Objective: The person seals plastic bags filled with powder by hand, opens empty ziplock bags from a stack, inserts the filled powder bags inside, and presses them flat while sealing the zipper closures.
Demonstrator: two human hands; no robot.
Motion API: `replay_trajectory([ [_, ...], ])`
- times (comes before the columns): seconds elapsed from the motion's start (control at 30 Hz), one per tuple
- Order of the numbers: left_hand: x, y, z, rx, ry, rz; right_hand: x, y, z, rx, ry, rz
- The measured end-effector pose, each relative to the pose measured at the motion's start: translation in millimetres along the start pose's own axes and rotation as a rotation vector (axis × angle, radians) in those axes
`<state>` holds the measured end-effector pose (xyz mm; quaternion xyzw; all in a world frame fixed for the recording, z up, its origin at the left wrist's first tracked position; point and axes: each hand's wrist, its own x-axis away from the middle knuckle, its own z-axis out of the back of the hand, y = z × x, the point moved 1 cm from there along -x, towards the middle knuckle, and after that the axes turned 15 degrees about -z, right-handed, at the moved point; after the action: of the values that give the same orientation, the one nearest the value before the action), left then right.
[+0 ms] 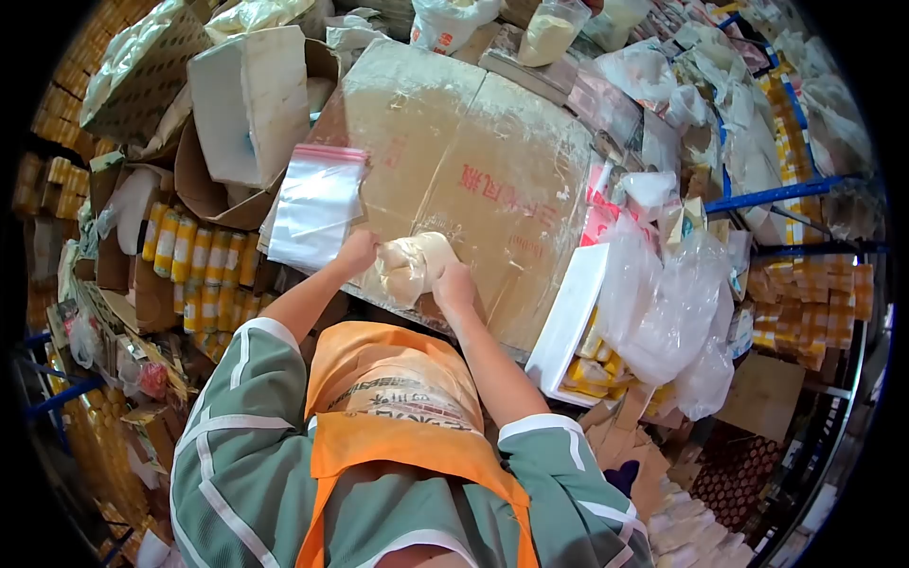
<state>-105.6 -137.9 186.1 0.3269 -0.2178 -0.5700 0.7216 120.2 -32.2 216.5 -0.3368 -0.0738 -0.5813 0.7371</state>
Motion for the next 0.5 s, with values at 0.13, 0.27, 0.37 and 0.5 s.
replay_trajectory([
  [0.13,17,32,1,-0.005,-0.07,-0.031,26,-12,13,-0.181,0.034,-0.051],
  [0.27,21,70,0,0.036,-0.018,-0.034,72,-24,-6,-0.187,-0.004,-0.116],
  [0.37,19,85,-13,-0.052,-0.005,-0.169,83,7,-35,-0.359,-0.019,-0.31],
  [0.5,8,117,-13,0.019,0.027,-0.175,73,53,-60,-0.936,-0.119,-0.77],
])
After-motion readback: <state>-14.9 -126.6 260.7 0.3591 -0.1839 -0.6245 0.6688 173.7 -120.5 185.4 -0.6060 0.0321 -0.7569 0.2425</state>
